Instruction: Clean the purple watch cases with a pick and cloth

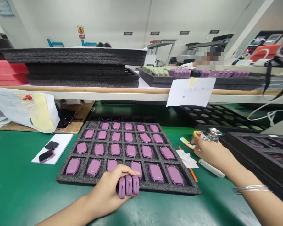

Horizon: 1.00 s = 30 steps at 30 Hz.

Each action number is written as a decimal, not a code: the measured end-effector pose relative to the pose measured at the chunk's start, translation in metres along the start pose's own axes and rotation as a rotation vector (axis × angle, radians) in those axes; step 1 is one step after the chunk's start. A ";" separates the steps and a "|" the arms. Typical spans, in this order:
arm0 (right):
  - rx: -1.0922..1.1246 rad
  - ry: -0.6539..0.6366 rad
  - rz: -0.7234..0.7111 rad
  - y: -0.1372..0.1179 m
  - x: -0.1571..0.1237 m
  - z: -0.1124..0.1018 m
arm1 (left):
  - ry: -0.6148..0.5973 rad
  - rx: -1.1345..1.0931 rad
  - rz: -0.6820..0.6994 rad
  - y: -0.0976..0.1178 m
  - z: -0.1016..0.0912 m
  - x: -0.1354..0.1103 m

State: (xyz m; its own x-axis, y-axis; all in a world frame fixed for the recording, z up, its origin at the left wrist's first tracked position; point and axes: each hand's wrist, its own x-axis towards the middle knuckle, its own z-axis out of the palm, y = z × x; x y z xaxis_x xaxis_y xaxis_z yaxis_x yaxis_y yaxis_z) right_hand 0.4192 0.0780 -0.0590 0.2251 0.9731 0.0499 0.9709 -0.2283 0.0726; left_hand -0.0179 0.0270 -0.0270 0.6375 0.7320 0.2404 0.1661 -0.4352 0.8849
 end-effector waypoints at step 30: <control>0.612 0.671 -0.952 -0.213 -0.072 -0.089 | -0.079 0.069 -0.131 0.001 -0.004 0.005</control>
State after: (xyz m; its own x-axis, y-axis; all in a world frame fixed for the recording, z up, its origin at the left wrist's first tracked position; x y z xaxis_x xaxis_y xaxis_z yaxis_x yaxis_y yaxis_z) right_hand 0.1888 0.0533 0.0107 -0.4756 0.4986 0.7247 0.6456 0.7575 -0.0974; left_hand -0.0180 0.0321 -0.0231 0.6638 0.7424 0.0902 0.3012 -0.3758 0.8764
